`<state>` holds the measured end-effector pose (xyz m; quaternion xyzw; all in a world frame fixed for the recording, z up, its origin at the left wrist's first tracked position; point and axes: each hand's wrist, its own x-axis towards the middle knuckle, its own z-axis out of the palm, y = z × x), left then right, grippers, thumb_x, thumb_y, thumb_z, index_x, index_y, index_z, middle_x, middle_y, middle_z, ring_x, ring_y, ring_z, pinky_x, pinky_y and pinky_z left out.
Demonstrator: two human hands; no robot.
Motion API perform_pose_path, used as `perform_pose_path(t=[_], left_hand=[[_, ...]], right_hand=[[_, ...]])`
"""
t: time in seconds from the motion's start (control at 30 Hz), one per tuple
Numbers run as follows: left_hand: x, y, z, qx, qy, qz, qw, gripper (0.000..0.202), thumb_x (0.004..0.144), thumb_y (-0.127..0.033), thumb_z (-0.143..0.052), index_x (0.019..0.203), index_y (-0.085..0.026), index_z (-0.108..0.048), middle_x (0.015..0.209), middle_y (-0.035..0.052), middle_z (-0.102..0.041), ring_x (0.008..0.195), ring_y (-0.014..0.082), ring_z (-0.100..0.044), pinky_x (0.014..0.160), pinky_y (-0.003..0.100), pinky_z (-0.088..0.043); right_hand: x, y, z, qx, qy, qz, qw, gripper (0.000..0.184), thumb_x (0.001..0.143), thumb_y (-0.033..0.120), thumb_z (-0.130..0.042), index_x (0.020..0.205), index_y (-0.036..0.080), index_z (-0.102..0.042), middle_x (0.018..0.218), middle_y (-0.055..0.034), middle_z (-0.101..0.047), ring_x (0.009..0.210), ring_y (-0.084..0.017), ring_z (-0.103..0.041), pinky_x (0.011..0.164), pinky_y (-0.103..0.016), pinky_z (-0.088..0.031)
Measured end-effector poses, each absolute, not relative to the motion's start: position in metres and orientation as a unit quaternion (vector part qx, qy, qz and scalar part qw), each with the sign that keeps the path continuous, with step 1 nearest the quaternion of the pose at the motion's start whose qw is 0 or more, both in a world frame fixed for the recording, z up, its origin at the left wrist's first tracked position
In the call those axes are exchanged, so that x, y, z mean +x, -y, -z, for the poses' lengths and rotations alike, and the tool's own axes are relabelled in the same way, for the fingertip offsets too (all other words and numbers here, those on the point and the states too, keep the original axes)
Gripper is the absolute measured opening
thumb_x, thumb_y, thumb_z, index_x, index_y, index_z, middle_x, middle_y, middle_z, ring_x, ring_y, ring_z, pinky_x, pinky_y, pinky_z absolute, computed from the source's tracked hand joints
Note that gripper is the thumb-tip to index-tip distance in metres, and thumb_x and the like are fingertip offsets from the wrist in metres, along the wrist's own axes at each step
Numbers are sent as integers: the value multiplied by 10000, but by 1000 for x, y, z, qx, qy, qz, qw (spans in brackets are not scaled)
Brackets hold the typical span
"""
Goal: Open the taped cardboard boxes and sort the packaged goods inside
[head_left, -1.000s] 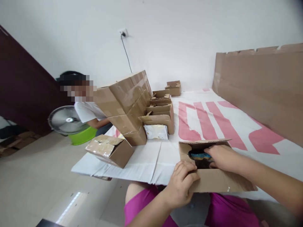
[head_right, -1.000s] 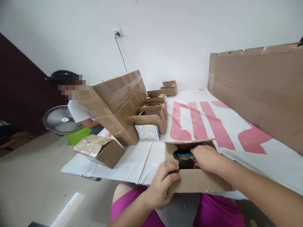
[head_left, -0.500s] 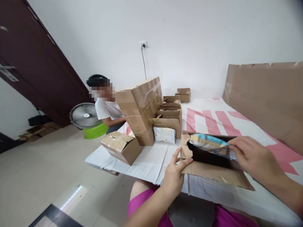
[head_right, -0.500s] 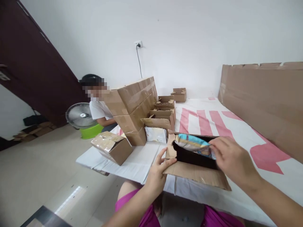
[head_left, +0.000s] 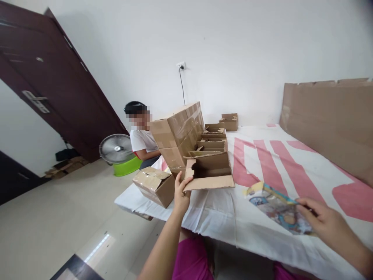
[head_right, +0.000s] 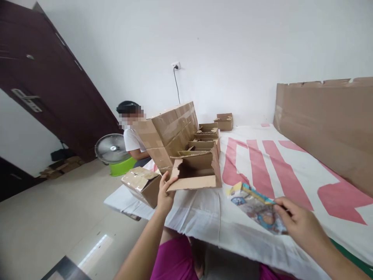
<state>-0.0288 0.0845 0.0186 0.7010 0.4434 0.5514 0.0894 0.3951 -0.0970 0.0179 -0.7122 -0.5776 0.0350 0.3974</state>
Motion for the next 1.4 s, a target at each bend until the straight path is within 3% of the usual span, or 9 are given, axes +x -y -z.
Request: perform_pose_path(t=[0.2, 0.4, 0.6, 0.7, 0.8, 0.9, 1.0, 1.27, 1.4], left_hand=[[-29, -77, -12, 677, -440, -576, 127, 261, 895, -384, -551, 976, -202, -719, 1219, 106, -613, 1164, 236, -590, 1027, 436, -468], [-35, -87, -20, 677, -474, -544, 143, 220, 852, -320, -543, 924, -197, -710, 1174, 103, -608, 1141, 248, -585, 1000, 450, -481], [-26, -70, 26, 536, -523, -627, 214, 625, 789, -336, -649, 1337, -240, -366, 1309, 143, -455, 1031, 206, -627, 792, 347, -571], [-10, -37, 58, 511, -580, -605, 189, 425, 824, -367, -597, 1192, -203, -462, 1106, 102, -542, 910, 201, -634, 734, 352, -563], [24, 1, 78, 659, -507, -479, 282, 224, 827, -320, -578, 1008, -189, -592, 1005, 92, -634, 873, 228, -640, 813, 405, -545], [76, 26, 80, 739, -430, -350, 382, 512, 793, -230, -595, 1296, -174, -517, 1339, 147, -563, 1208, 279, -560, 1019, 413, -458], [135, 24, 64, 761, -404, -269, 431, 788, 708, -185, -669, 1433, -138, -364, 1463, 173, -460, 1370, 302, -418, 1144, 410, -332], [262, -62, -64, 755, -424, -384, 320, 835, 783, -200, -623, 1501, -96, -211, 1440, 220, -474, 1361, 336, -431, 1146, 474, -278], [273, -56, -75, 753, -409, -394, 333, 847, 763, -250, -672, 1486, -108, -253, 1450, 214, -459, 1385, 340, -391, 1157, 453, -269]], right_hand=[[377, 99, 13, -704, 610, -174, 319, 296, 862, 499, -467, 807, 281, -659, 792, -1, -727, 723, -220, -688, 609, -301, -541], [379, 103, 26, -713, 569, -161, 376, 341, 802, 562, -544, 911, 259, -657, 924, -36, -734, 838, -228, -698, 700, -307, -567], [386, 128, 47, -703, 565, -81, 424, 472, 740, 545, -642, 1103, 244, -620, 1139, -91, -686, 1031, -271, -667, 820, -364, -576], [393, 143, 70, -699, 568, -41, 432, 566, 733, 532, -661, 1197, 222, -566, 1238, -122, -646, 1132, -291, -627, 924, -402, -541], [395, 150, 94, -714, 553, -53, 426, 634, 745, 542, -635, 1258, 186, -526, 1263, -150, -639, 1133, -300, -630, 936, -410, -534], [389, 142, 104, -717, 544, -94, 425, 509, 782, 539, -567, 1152, 189, -586, 1152, -143, -697, 1075, -297, -656, 926, -403, -531], [386, 118, 84, -701, 545, -113, 447, 429, 791, 527, -527, 1075, 215, -603, 1050, -118, -725, 992, -288, -677, 872, -394, -538], [453, 6, -47, -741, 415, -89, 521, 256, 762, 425, -553, 889, 205, -579, 804, -65, -684, 764, -226, -638, 695, -325, -478], [460, 1, -55, -734, 394, -83, 546, 315, 784, 475, -553, 905, 186, -588, 831, -81, -696, 789, -227, -644, 698, -324, -486]])
